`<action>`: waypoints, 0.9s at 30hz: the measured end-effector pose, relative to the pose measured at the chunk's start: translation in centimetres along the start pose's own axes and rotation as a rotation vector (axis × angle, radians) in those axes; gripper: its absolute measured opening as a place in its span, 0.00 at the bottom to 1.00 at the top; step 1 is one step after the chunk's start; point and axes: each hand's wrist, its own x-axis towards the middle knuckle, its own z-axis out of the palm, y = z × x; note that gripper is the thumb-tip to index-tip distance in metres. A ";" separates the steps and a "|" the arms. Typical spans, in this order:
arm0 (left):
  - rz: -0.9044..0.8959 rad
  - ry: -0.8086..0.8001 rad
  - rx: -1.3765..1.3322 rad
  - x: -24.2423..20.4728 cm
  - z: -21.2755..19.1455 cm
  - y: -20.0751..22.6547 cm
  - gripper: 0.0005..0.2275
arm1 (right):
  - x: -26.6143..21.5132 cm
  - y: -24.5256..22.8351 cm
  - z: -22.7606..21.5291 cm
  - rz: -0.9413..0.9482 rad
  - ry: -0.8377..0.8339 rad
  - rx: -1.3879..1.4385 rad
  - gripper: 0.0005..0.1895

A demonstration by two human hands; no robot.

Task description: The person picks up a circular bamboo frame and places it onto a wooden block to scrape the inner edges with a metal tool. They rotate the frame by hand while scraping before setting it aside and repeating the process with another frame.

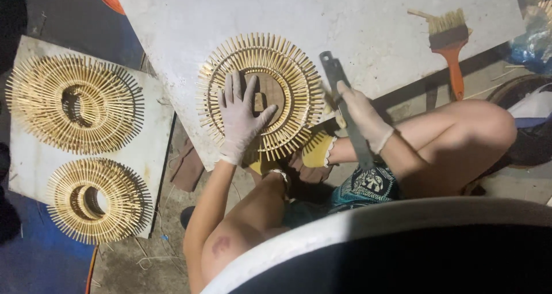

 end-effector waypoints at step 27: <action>-0.158 0.113 0.033 -1.2 1.2 1.7 0.34 | 0.4 0.3 0.3 -0.038 -0.046 -0.123 0.25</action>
